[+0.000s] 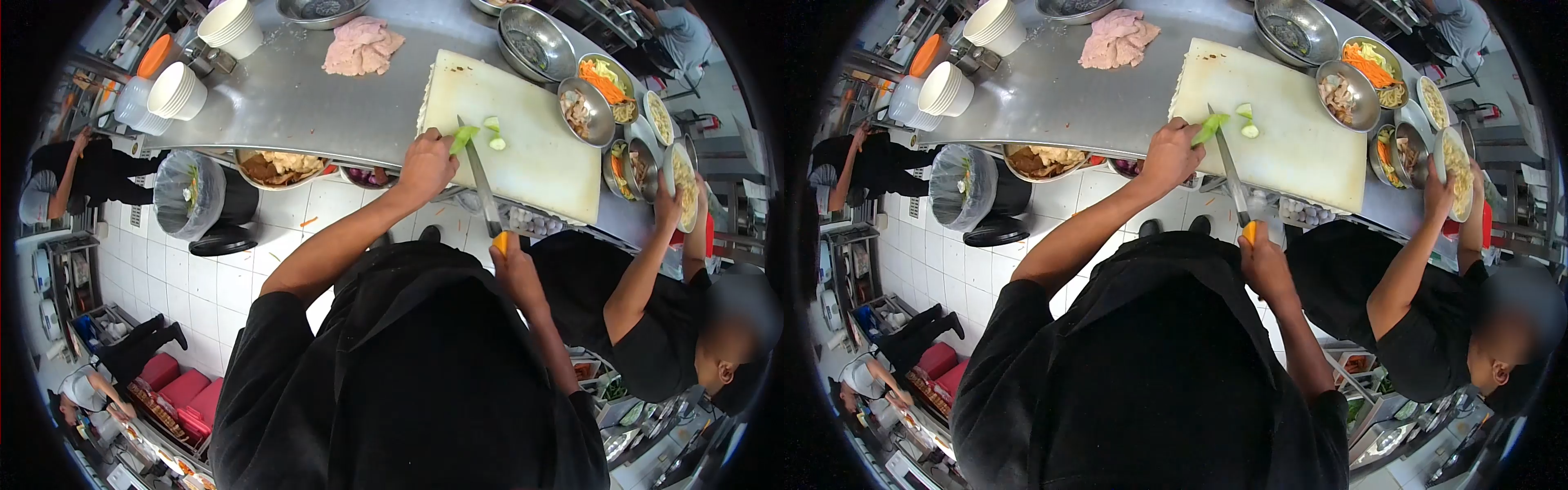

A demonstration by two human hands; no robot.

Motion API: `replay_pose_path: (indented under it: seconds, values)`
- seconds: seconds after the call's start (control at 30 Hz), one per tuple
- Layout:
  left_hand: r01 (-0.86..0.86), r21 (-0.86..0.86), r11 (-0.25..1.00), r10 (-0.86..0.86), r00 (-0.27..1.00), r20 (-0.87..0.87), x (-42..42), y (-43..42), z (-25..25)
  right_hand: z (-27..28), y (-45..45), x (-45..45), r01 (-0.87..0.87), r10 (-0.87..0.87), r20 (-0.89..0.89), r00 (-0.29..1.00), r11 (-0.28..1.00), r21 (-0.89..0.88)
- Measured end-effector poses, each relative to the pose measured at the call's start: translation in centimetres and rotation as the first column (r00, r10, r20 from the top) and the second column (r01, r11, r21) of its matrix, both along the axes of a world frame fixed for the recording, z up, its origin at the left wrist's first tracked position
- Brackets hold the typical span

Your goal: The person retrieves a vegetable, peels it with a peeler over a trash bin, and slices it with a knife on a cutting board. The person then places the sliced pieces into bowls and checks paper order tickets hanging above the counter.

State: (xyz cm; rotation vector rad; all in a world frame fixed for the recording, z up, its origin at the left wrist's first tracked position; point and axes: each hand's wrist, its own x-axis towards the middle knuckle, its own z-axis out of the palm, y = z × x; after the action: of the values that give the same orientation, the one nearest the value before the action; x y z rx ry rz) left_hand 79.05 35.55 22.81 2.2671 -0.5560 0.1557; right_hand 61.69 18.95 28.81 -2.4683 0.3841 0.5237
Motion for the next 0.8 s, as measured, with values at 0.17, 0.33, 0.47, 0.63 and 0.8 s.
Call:
replay_pose_path:
  seconds: [0.17,0.33,0.47,0.63,0.8]
  values:
    - [0.068,-0.005,0.998,-0.067,0.996,0.051,1.6,0.8,0.0,-0.8,-0.2,-0.5,0.080,-0.083,0.072,0.994,0.996,0.038]
    - [0.251,0.072,0.965,-0.257,0.962,0.092,6.7,1.4,0.1,2.1,-0.9,-0.5,0.137,-0.136,0.065,0.989,0.991,-0.004]
    - [0.399,0.142,0.906,-0.408,0.912,0.047,8.6,1.4,0.6,4.7,-0.1,-0.8,0.082,-0.082,0.030,0.996,0.997,-0.005]
    - [0.428,0.164,0.889,-0.435,0.900,0.009,8.7,1.5,0.8,4.4,0.0,-1.0,0.054,-0.053,0.014,0.998,0.997,-0.048]
    - [0.413,0.183,0.892,-0.419,0.908,-0.007,8.5,1.6,1.1,3.8,-0.3,-1.1,0.048,-0.048,-0.001,0.999,0.998,-0.030]
